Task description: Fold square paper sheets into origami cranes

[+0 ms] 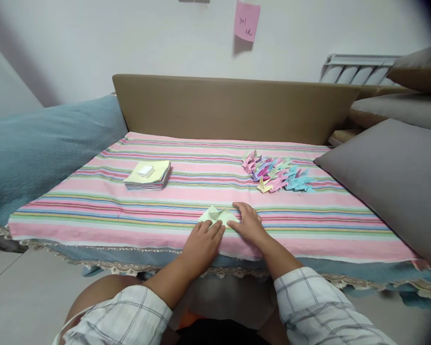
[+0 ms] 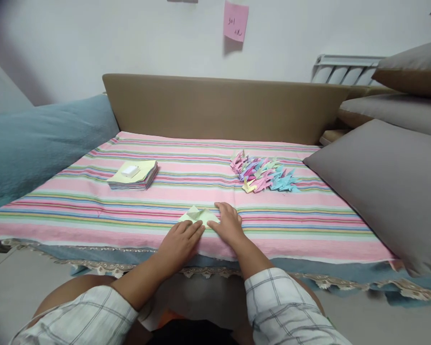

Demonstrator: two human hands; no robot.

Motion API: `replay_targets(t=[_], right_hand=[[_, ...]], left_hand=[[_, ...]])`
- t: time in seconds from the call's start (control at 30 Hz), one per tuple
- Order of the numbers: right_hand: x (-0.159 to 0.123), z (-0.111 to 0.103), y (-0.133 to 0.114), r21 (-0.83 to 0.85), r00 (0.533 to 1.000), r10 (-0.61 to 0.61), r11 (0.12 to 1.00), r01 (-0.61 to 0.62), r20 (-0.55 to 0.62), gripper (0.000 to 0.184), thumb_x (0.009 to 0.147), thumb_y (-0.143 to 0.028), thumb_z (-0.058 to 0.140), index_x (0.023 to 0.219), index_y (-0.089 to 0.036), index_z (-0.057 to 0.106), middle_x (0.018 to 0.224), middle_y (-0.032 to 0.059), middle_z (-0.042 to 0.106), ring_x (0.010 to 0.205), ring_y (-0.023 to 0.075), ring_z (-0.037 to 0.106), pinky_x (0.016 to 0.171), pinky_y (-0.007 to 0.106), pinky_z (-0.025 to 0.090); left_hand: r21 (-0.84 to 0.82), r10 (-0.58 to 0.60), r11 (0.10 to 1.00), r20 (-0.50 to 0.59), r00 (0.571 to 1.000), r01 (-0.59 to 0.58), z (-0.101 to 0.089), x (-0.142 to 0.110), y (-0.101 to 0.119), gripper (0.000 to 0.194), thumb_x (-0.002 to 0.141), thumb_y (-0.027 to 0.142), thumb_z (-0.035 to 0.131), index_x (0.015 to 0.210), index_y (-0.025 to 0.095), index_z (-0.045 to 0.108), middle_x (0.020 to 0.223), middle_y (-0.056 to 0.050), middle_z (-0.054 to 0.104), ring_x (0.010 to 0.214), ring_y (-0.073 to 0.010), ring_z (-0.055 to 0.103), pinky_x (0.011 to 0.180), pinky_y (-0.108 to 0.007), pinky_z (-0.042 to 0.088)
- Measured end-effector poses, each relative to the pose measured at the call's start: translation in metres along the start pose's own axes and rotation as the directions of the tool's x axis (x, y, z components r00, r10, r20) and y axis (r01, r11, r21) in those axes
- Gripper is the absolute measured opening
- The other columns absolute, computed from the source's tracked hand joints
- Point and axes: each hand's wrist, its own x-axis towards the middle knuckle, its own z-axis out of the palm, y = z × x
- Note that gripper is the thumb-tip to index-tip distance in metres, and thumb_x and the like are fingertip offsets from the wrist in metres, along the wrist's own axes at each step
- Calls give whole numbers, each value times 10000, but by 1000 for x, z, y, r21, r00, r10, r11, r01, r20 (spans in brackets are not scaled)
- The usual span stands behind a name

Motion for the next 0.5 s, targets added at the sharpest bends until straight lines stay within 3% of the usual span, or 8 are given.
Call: replay_targets(t=[0.23,0.5], right_hand=[[1,-1,4,10,1000,-6,1000,6,11,583,705,-344,659,1253,-274,473,1362,56,428,1229,267,388,983,456,313],[3,1,7,24,999,-36,999,36,-9,549,687,-355,675,1204,-256,521,1325,67,461,1205,262,411,978,441,319]], left_hand=[[-43,-33,998,40,999,35,-6,-9,-3,543,803,319,564,1310,195,416,1397,-88,431,1217,-273,406,976,-430,340],[-82,-117,989,70,991,122,-12,-10,-8,501,768,297,614,1233,174,474,1263,-109,509,1174,-284,423,952,-419,375]])
